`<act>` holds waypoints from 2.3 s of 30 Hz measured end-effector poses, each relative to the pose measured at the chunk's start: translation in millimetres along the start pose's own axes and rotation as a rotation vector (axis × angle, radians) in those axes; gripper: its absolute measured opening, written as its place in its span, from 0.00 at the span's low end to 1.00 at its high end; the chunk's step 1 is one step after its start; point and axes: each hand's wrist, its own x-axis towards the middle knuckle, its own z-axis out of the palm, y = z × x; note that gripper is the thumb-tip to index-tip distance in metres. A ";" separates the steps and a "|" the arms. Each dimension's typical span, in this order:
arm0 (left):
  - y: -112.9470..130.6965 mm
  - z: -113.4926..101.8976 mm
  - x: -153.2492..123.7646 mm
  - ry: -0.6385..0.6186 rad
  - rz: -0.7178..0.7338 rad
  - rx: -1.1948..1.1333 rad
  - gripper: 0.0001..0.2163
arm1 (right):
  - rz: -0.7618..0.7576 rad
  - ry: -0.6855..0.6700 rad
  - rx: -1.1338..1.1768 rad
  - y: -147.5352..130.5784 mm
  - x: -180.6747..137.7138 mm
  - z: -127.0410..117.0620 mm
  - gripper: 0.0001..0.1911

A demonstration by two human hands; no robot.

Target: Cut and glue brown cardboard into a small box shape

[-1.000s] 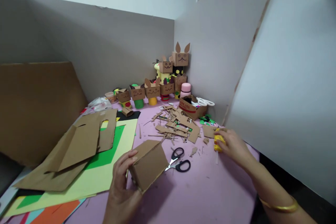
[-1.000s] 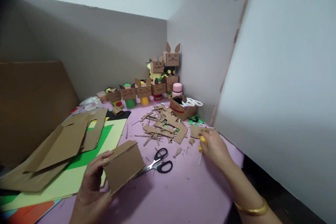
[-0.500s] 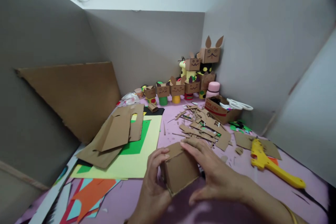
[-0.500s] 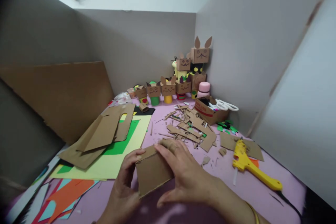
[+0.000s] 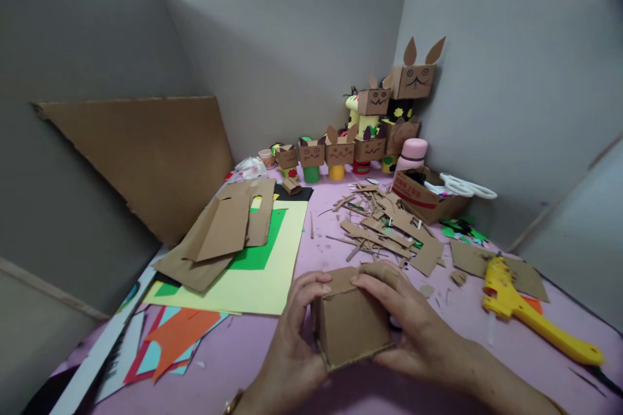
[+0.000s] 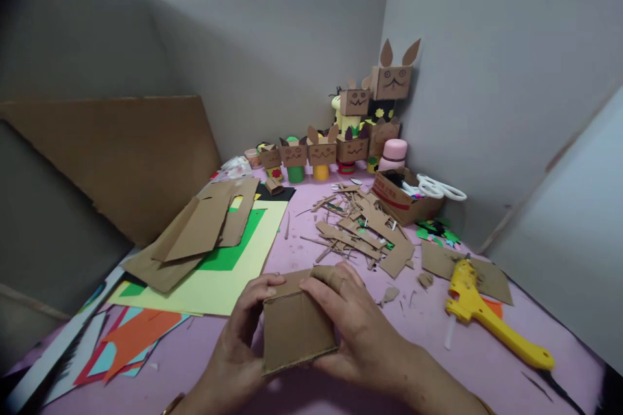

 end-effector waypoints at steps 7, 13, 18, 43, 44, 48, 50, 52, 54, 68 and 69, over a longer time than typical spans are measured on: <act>1.1 0.0 0.6 0.007 0.016 0.016 0.30 | 0.019 0.000 0.037 3.6 -3.9 4.8 0.42; 1.2 -0.1 1.9 0.006 0.025 0.030 0.31 | 0.028 0.005 0.041 1.5 -3.1 4.9 0.41; 2.5 -0.5 2.0 0.000 0.039 0.035 0.31 | 0.027 0.009 0.027 -0.5 -2.3 3.3 0.41; 3.9 -1.2 4.7 -0.026 0.070 0.031 0.30 | 0.029 0.024 0.027 -0.5 -2.4 5.6 0.39; 3.4 -1.1 4.6 -0.025 0.075 0.032 0.30 | 0.029 0.027 0.028 -0.7 -2.2 5.6 0.39; 2.1 0.0 3.8 -0.016 0.081 0.029 0.30 | 0.039 0.027 0.031 -1.6 -2.4 5.0 0.38; 2.0 0.5 3.4 -0.016 0.073 0.018 0.29 | 0.037 0.023 0.031 -2.0 -2.5 4.5 0.39; 1.8 0.6 3.2 -0.016 0.068 0.009 0.29 | 0.036 0.020 0.032 -2.5 -2.2 4.2 0.39; 1.6 0.4 3.1 -0.014 0.077 0.009 0.30 | 0.036 0.023 0.032 -3.0 -1.7 4.0 0.38; 2.7 -0.7 2.9 -0.015 0.098 0.023 0.30 | 0.013 0.068 -0.018 -2.5 -2.4 5.6 0.36; 3.1 -0.6 2.7 -0.016 0.102 0.023 0.30 | 0.009 0.075 -0.025 -2.8 -2.1 5.6 0.35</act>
